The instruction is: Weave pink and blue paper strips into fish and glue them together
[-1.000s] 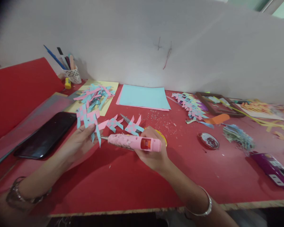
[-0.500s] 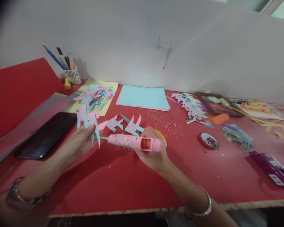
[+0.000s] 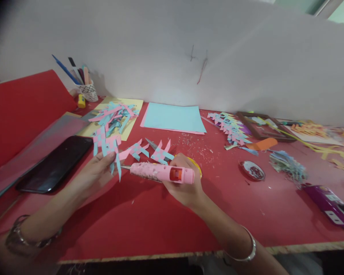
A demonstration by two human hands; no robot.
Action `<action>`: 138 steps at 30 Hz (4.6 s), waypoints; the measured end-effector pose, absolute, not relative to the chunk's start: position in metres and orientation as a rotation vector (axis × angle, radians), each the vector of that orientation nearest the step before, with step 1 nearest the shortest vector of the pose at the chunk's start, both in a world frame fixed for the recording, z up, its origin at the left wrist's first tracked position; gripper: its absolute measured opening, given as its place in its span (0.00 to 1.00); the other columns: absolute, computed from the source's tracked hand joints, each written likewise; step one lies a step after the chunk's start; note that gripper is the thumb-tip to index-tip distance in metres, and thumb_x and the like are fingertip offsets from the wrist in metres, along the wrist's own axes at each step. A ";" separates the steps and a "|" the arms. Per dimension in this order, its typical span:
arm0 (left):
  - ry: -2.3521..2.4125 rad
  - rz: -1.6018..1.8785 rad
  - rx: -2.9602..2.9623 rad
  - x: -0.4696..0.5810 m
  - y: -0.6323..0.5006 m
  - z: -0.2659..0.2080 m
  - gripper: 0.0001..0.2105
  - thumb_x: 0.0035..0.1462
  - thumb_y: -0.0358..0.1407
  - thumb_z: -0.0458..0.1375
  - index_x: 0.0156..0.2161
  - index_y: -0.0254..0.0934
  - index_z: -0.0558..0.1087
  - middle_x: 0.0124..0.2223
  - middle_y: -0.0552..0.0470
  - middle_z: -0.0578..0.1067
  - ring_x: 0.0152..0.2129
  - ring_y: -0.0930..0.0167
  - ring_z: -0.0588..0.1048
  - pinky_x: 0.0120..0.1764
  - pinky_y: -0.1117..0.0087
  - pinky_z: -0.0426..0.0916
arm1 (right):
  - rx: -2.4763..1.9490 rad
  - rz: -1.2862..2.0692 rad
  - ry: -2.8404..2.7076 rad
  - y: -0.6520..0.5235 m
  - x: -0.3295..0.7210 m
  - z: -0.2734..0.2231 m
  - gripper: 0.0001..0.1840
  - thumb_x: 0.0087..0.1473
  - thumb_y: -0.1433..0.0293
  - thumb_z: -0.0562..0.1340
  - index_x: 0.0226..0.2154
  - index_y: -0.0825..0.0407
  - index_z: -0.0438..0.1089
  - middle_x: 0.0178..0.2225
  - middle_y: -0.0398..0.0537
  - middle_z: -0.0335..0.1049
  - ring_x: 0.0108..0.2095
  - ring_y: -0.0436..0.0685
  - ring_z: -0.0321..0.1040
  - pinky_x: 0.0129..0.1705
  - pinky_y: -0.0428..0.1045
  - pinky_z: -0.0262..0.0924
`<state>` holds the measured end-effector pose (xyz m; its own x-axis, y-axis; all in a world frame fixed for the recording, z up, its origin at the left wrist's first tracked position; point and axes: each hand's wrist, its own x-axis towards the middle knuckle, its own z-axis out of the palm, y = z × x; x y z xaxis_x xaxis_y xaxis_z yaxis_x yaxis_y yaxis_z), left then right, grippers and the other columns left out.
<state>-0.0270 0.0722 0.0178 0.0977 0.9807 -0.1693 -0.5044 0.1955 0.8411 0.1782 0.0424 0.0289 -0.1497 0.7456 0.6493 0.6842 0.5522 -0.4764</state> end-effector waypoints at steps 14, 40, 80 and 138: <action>0.913 1.255 0.658 -0.026 0.072 0.024 0.13 0.31 0.36 0.68 0.13 0.35 0.67 0.13 0.60 0.65 0.14 0.81 0.64 0.21 0.80 0.63 | -1.171 0.034 -1.870 0.042 0.179 0.025 0.09 0.44 0.70 0.55 0.18 0.49 0.53 0.17 0.39 0.55 0.18 0.48 0.55 0.20 0.45 0.53; 1.052 1.372 0.703 -0.038 0.083 0.027 0.10 0.40 0.33 0.63 0.16 0.36 0.67 0.16 0.59 0.65 0.15 0.80 0.62 0.20 0.79 0.59 | -2.114 -0.459 -1.965 0.104 0.286 0.024 0.06 0.41 0.74 0.58 0.28 0.53 0.63 0.31 0.50 0.62 0.25 0.53 0.60 0.21 0.45 0.47; 1.260 1.328 0.952 -0.028 0.077 0.018 0.14 0.30 0.43 0.61 0.14 0.36 0.64 0.13 0.61 0.62 0.13 0.80 0.57 0.19 0.75 0.53 | -1.340 1.084 -1.517 0.072 0.184 0.032 0.08 0.44 0.66 0.58 0.21 0.54 0.68 0.19 0.43 0.68 0.23 0.51 0.66 0.30 0.47 0.60; 1.236 1.171 1.082 -0.019 0.062 0.022 0.11 0.30 0.42 0.65 0.16 0.37 0.72 0.17 0.55 0.69 0.15 0.75 0.64 0.20 0.74 0.60 | -1.102 1.201 -1.756 0.042 0.155 0.023 0.10 0.46 0.65 0.56 0.22 0.53 0.69 0.22 0.43 0.69 0.23 0.49 0.64 0.27 0.45 0.63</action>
<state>-0.0191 0.0618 0.0224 -0.0199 0.9941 -0.1065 -0.0534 0.1054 0.9930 0.1552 0.0422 0.0234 -0.3677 0.9248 0.0973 0.2449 0.1972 -0.9493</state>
